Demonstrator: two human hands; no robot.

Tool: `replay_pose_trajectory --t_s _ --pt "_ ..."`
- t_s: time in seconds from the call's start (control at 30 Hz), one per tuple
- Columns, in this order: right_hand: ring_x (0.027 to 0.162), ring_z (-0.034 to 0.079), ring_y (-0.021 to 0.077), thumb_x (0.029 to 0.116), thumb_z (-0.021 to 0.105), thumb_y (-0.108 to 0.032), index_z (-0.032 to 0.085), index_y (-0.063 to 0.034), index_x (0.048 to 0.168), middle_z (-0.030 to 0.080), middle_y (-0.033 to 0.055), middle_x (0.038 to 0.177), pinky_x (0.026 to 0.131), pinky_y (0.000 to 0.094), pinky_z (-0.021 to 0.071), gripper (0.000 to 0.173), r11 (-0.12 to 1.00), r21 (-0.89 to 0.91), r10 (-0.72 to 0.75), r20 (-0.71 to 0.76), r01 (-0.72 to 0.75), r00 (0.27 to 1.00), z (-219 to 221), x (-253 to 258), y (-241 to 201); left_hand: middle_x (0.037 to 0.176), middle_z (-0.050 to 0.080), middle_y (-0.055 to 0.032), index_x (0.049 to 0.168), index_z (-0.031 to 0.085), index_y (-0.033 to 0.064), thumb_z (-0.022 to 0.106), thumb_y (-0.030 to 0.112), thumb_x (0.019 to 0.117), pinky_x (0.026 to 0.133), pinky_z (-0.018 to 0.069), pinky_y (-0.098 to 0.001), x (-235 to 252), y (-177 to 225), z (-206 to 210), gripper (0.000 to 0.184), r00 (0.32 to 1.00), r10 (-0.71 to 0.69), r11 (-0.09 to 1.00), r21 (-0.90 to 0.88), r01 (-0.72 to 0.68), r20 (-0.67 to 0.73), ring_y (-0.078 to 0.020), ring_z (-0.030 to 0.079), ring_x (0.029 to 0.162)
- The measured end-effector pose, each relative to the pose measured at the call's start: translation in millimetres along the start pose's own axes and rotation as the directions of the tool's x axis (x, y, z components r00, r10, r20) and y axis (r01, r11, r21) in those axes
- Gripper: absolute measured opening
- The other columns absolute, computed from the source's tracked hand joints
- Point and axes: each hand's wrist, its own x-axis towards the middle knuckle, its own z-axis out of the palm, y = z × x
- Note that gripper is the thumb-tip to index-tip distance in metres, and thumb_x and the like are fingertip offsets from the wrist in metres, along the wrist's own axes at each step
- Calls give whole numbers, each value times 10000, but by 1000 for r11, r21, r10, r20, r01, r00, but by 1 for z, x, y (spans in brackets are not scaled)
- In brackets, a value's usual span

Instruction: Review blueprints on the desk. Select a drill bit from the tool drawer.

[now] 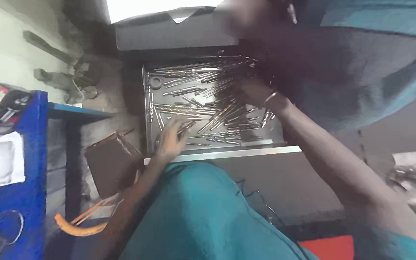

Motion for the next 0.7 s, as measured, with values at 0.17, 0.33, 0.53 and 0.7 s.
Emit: replay_pose_trajectory --t_s 0.17,0.33,0.53,0.7 --pt "994 702 395 1018 634 -224 710 -56 1199 725 200 1067 912 625 528 258 957 272 -68 -116 98 991 35 -43 -37 1402 611 -92 1399 615 116 619 344 999 1036 531 -383 -2 -6 6 460 999 -10 1000 13 10 39 -179 633 1209" --pt "1071 699 290 1070 509 -315 716 -52 1198 719 151 1158 990 508 534 359 844 449 -205 -237 294 950 58 -62 -82 1198 718 -71 1422 584 85 613 305 1021 918 596 -327 5 8 6 459 986 -53 973 -214 87 161 -119 715 1015" --pt "1084 694 222 1071 516 -331 725 -71 1214 731 107 1152 1024 459 523 363 741 570 -318 -167 354 933 60 -40 -99 1074 745 -90 1179 673 -10 699 121 965 821 642 -346 6 -8 -2 252 975 -188 796 -563 221 116 -167 747 877" --pt "932 689 205 1015 631 -352 746 -75 1051 712 88 1019 874 461 575 303 700 606 -214 -327 378 920 34 37 -107 985 749 -130 1128 648 -68 663 -5 959 823 644 -372 11 -13 -31 181 924 -382 672 -695 256 -29 -209 752 858"
